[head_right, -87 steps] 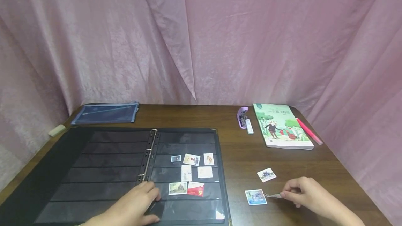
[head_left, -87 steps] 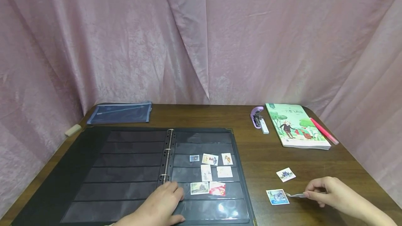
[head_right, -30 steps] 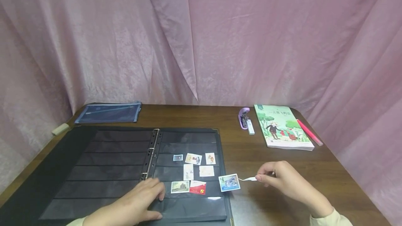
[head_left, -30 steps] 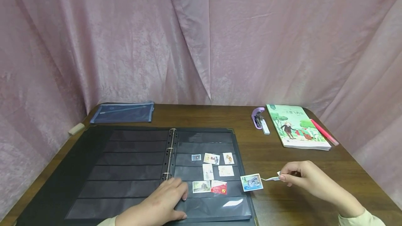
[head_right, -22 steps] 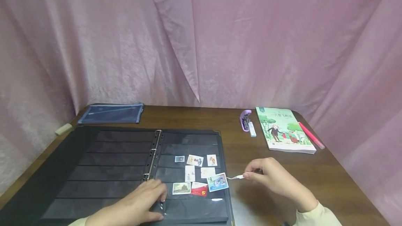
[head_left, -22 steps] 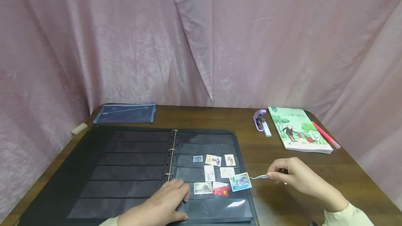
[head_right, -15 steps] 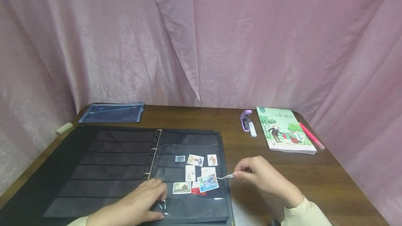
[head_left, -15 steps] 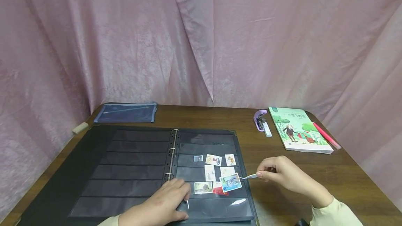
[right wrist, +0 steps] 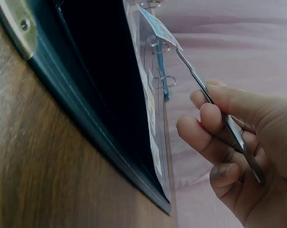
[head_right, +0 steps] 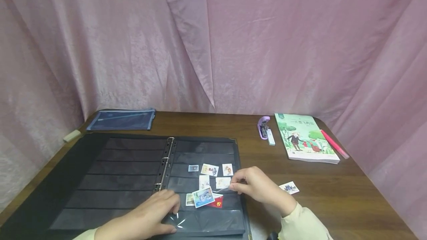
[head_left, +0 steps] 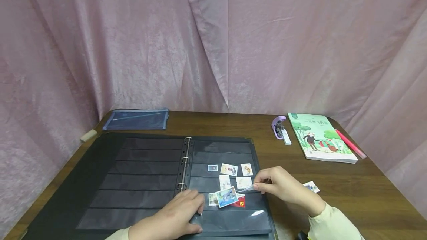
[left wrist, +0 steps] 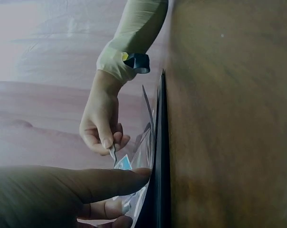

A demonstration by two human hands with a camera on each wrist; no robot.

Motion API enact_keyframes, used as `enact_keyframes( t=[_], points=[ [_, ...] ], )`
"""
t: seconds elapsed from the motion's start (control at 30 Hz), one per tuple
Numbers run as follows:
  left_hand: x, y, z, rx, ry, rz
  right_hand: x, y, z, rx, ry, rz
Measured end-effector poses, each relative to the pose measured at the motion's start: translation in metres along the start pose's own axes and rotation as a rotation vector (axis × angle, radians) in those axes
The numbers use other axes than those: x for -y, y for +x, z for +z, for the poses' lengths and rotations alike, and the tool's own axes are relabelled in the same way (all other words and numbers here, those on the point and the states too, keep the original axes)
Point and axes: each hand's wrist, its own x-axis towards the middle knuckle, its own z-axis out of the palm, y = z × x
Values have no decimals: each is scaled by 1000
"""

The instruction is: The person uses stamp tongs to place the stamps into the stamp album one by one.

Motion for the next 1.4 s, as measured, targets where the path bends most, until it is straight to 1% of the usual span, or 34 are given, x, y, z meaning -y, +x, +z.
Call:
enact_keyframes(
  t=[0.23, 0.5, 0.6, 0.93, 1.23, 1.4],
  points=[
    [0, 0, 0, -25, 13, 10, 1, 8, 7, 19, -7, -3],
    [0, 0, 0, 2, -7, 2, 3, 11, 18, 61, 8, -43],
    [0, 0, 0, 9, -7, -4, 5, 11, 19, 68, -3, -52],
    [0, 1, 0, 25, -8, -17, 13, 10, 22, 98, -34, -49],
    [0, 1, 0, 34, -12, -25, 14, 10, 24, 110, -82, -114],
    [0, 1, 0, 26, -11, -19, 16, 10, 24, 134, -95, -127]
  ],
)
